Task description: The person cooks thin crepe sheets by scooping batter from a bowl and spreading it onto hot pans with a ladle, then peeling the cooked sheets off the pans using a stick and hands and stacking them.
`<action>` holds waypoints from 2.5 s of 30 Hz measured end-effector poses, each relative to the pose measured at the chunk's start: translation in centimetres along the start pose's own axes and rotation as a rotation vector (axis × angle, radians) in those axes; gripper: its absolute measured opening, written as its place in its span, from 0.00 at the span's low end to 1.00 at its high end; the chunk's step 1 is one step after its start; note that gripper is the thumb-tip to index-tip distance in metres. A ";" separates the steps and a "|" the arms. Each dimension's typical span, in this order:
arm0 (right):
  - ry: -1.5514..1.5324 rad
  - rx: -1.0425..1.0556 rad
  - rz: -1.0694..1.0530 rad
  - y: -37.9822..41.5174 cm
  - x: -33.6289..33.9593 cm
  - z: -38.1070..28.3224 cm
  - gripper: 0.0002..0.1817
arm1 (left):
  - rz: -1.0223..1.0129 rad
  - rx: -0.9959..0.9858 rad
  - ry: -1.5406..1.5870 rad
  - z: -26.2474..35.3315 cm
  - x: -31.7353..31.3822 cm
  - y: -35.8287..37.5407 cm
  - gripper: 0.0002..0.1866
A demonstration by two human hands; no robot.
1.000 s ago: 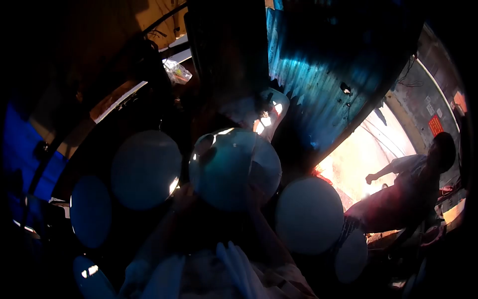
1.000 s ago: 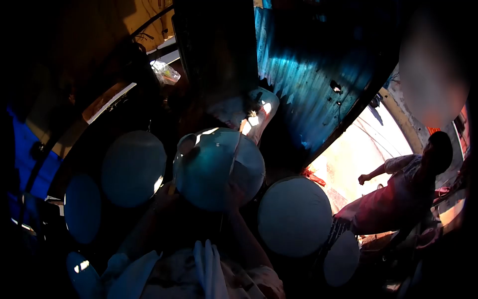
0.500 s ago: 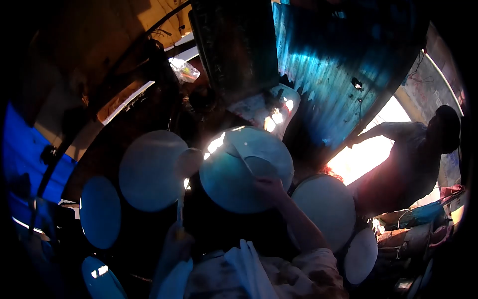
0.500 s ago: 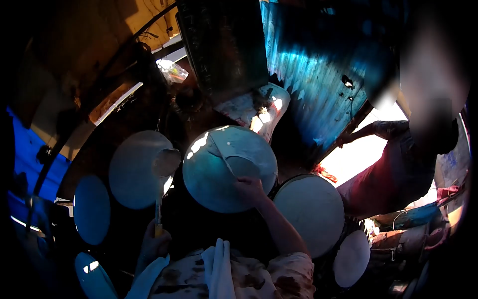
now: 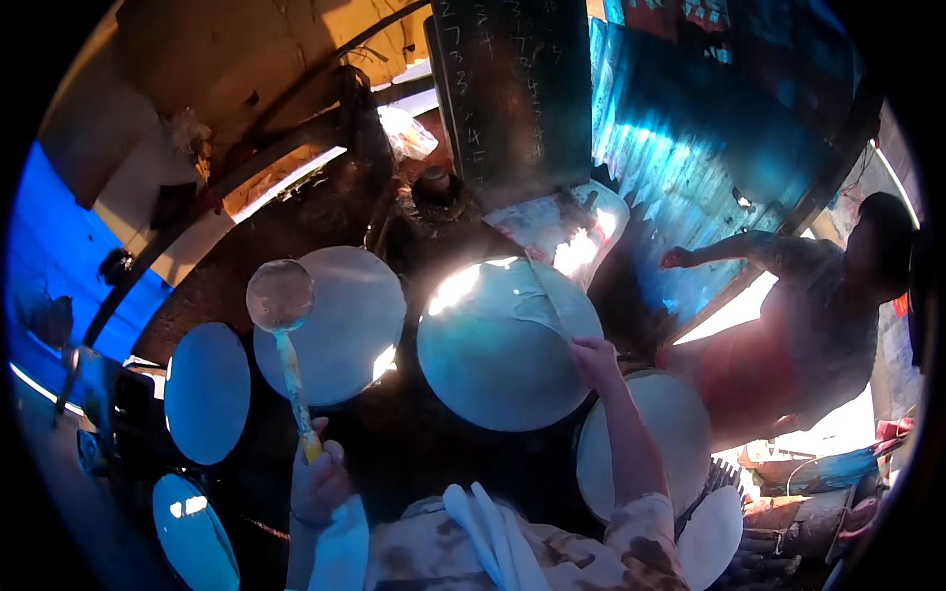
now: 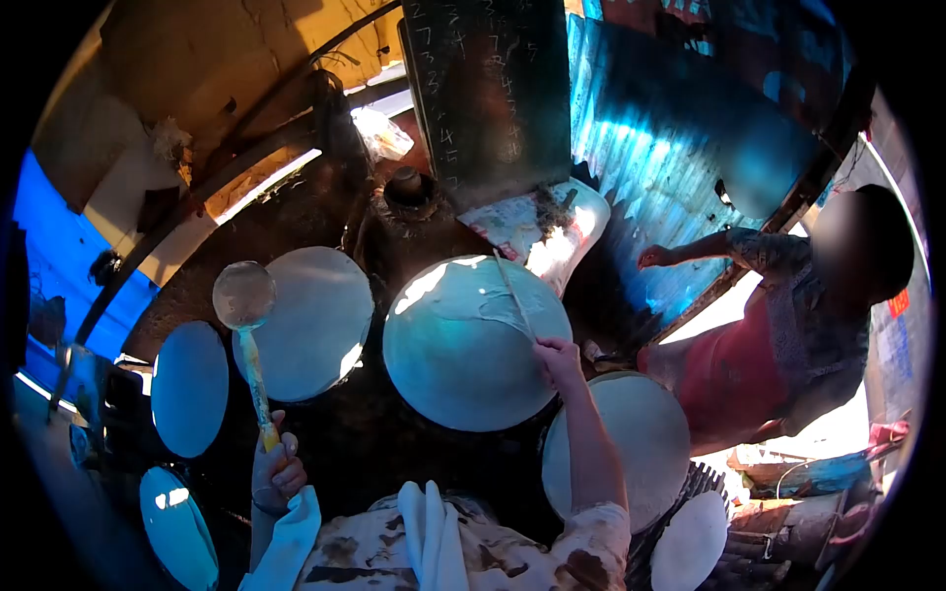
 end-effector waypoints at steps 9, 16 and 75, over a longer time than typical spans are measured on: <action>0.054 -0.013 -0.147 1.4 0.3 -3.4 0.14 | -0.043 -0.093 0.099 1.4 0.1 0.5 0.23; 0.006 -0.261 -0.470 5.0 -3.0 0.4 0.15 | -0.125 0.006 0.084 0.1 -0.3 -0.1 0.22; 0.189 -0.256 -0.486 6.0 2.2 2.6 0.14 | -0.030 0.369 0.093 -6.0 0.0 -1.6 0.20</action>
Point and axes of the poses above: each hand's wrist, its own y-axis away from the middle knuckle, its own x-axis out of the back of the hand, z = x × y, the point moved 8 cm from there along -y, towards the middle knuckle, and after that the axes turned 3 degrees about x, right-handed, at the moved point
